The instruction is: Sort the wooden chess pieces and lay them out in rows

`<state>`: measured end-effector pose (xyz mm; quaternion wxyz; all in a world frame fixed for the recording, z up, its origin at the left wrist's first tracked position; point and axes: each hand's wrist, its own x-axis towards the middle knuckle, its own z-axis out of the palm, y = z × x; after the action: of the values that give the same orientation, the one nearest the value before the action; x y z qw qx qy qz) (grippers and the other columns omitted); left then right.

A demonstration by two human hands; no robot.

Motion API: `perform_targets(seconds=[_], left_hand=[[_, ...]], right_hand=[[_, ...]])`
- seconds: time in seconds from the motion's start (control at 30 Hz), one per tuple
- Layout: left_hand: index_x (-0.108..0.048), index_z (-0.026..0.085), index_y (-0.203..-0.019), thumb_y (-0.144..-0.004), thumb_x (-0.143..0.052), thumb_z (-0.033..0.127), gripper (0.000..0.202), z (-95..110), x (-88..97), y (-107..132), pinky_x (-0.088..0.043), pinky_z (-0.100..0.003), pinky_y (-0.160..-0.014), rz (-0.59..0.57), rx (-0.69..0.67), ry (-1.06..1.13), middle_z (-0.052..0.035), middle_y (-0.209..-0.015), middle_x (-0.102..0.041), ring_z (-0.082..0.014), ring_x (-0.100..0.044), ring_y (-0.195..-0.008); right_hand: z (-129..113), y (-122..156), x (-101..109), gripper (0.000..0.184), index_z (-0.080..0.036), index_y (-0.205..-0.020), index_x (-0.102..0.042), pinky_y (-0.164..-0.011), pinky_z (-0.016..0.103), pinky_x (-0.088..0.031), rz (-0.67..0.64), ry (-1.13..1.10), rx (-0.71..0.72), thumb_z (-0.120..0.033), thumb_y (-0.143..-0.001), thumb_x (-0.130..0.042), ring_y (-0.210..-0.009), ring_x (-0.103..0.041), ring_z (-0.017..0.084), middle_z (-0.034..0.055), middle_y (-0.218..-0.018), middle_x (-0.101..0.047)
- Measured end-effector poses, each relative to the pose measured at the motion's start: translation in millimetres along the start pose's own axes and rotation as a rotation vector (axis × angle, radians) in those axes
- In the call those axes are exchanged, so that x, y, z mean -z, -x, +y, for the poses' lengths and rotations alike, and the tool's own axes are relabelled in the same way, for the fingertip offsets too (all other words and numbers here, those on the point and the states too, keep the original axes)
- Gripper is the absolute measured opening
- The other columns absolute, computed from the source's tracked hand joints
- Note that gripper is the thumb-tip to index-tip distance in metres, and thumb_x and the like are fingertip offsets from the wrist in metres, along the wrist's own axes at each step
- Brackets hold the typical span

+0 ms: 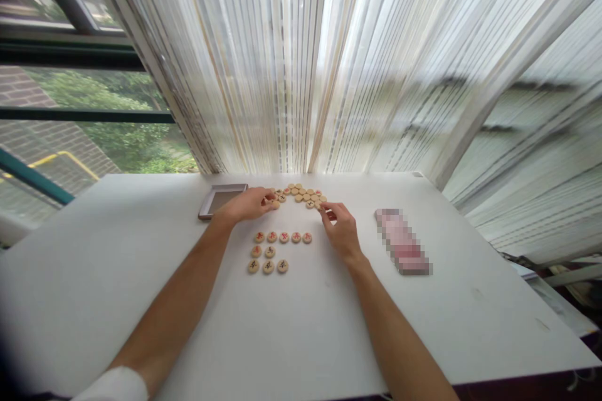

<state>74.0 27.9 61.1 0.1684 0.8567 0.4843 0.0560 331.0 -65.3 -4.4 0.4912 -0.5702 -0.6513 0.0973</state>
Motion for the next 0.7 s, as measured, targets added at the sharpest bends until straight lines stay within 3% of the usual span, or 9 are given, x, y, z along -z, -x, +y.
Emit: perform_targets(seconds=[0.13, 0.27, 0.43, 0.7], left_hand=[[-0.066, 0.021, -0.115, -0.089, -0.059, 0.034, 0.03, -1.6, -12.9, -6.7, -0.049, -0.031, -0.084, 0.047, 0.023, -0.053, -0.0102, -0.116, -0.069, -0.024, -0.065, -0.1], [-0.068, 0.02, -0.11, -0.089, -0.058, 0.031, 0.026, 5.6, -21.9, -9.5, -0.048, -0.032, -0.087, 0.073, 0.024, -0.103, -0.0107, -0.118, -0.066, -0.0249, -0.064, -0.104], [-0.07, 0.019, -0.106, -0.092, -0.052, 0.033, 0.027, 11.1, -24.4, -8.9, -0.05, -0.034, -0.081, 0.068, 0.017, -0.152, -0.0121, -0.115, -0.067, -0.0263, -0.064, -0.099], [-0.071, 0.018, -0.094, -0.095, -0.048, 0.036, 0.03, 28.5, -26.4, -5.2, -0.048, -0.032, -0.079, 0.033, -0.074, -0.186, -0.0116, -0.108, -0.068, -0.0242, -0.064, -0.094]], right_hand=[[12.6, 0.6, -1.9, 0.02, -0.02, -0.096, -0.072, -0.072, 0.037, -0.059, -0.043, 0.052, 0.028, -0.035, -0.094, -0.059, -0.073, -0.066, 0.018, 0.0067, -0.096, -0.068], [16.2, 3.9, -6.3, 0.016, -0.022, -0.097, -0.073, -0.074, 0.036, -0.058, -0.096, 0.072, 0.054, -0.029, -0.094, -0.059, -0.074, -0.065, 0.018, 0.0061, -0.096, -0.067], [16.0, 4.9, -6.9, 0.013, -0.022, -0.094, -0.074, -0.08, 0.036, -0.058, -0.149, 0.083, 0.084, -0.023, -0.091, -0.061, -0.082, -0.067, 0.019, 0.0058, -0.096, -0.067], [5.4, 5.6, -6.2, 0.015, -0.023, -0.101, -0.072, -0.086, 0.038, -0.057, -0.116, 0.087, 0.135, -0.022, -0.094, -0.059, -0.091, -0.067, 0.022, 0.0072, -0.1, -0.066]])
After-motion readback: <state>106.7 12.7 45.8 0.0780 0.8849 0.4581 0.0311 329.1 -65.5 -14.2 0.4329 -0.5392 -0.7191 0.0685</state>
